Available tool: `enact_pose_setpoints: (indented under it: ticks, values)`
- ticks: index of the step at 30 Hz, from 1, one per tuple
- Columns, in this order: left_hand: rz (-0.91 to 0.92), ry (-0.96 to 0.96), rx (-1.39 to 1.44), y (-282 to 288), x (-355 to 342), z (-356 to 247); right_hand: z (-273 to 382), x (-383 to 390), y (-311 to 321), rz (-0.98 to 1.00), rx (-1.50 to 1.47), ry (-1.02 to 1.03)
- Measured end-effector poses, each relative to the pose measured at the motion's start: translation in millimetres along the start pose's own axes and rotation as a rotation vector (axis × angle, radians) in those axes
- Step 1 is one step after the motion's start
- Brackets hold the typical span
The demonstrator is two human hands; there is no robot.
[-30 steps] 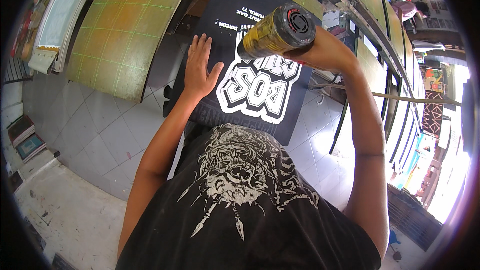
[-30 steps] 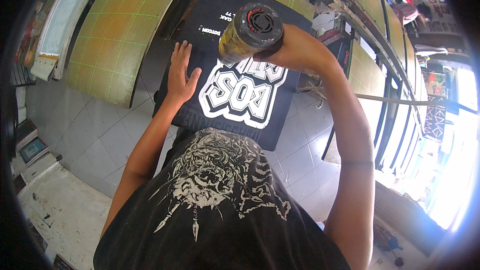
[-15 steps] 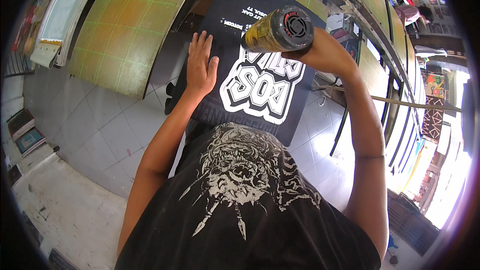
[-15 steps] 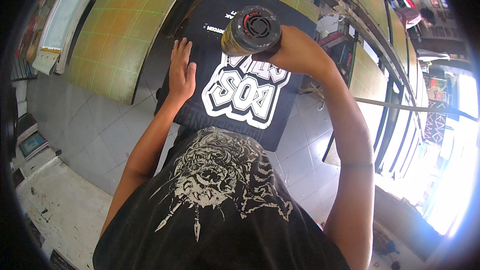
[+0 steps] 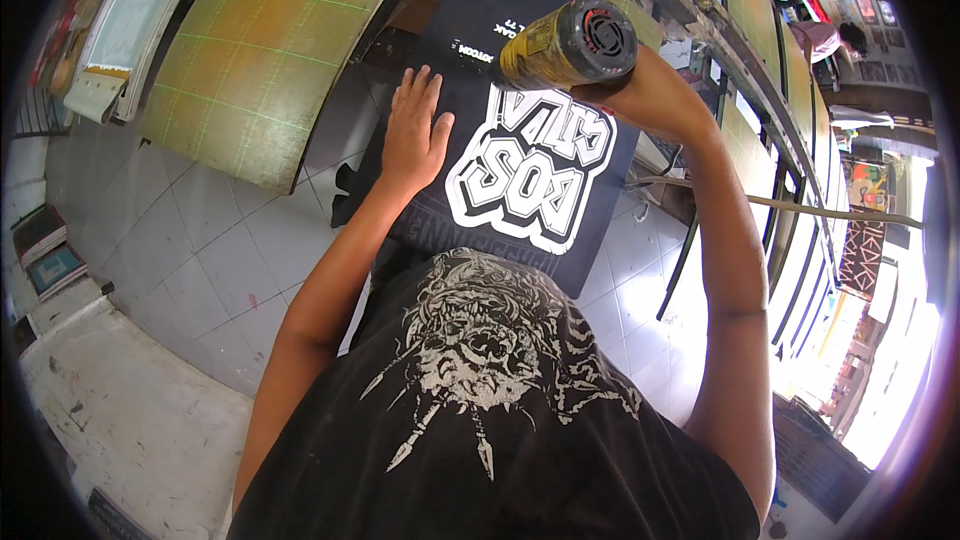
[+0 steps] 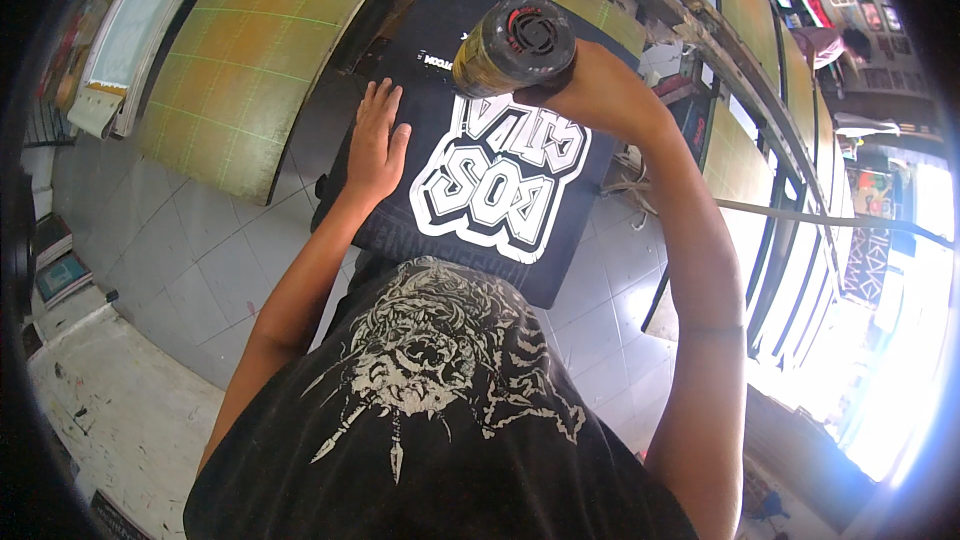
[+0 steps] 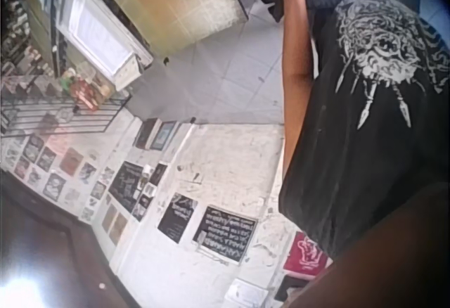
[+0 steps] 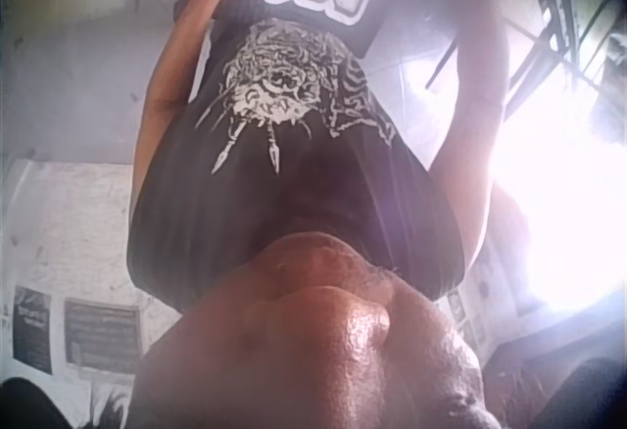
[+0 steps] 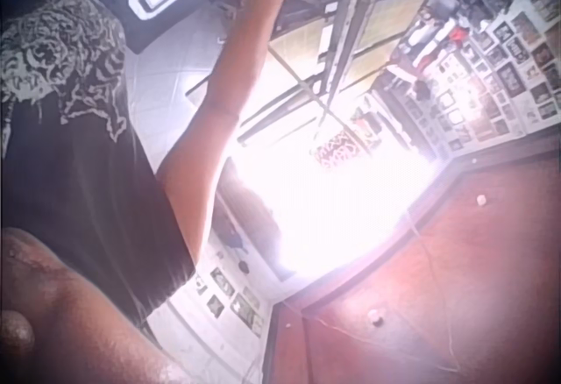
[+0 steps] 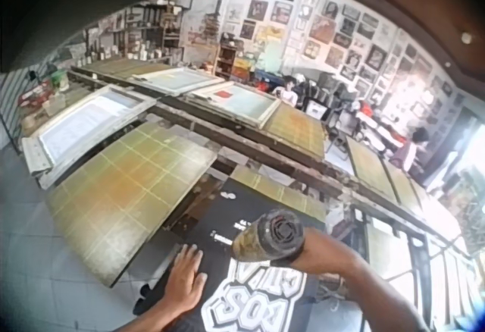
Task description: The person performs screen printing on a black shirt by lowering a screen onto it and using a squeegee to spread white ink, then uses a heat gun to dry the printed design.
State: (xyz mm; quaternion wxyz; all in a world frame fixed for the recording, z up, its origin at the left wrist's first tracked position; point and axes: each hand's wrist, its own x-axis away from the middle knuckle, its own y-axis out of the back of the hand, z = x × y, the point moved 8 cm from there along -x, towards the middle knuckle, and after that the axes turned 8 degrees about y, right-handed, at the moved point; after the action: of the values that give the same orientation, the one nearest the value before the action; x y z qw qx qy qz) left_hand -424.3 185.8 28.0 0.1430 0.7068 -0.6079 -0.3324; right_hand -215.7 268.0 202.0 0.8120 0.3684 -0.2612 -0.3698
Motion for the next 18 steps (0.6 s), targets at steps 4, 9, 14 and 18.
enact_pose_setpoints:
  ticks: [4, 9, 14, 18]
  values:
    - [0.01, 0.016, -0.061, -2, -1, 1, -2, -9, 4, 0.001, -0.002, 0.007]
    - [0.022, 0.056, -0.08, -5, 0, 5, 1, -14, 6, -0.029, -0.01, -0.006]
    - [0.014, 0.059, -0.048, -5, -1, 5, -12, -19, 5, -0.035, 0.069, -0.01]
    - [-0.033, 0.062, 0.012, 2, -1, 7, -7, -7, -4, 0.122, -0.029, -0.101]
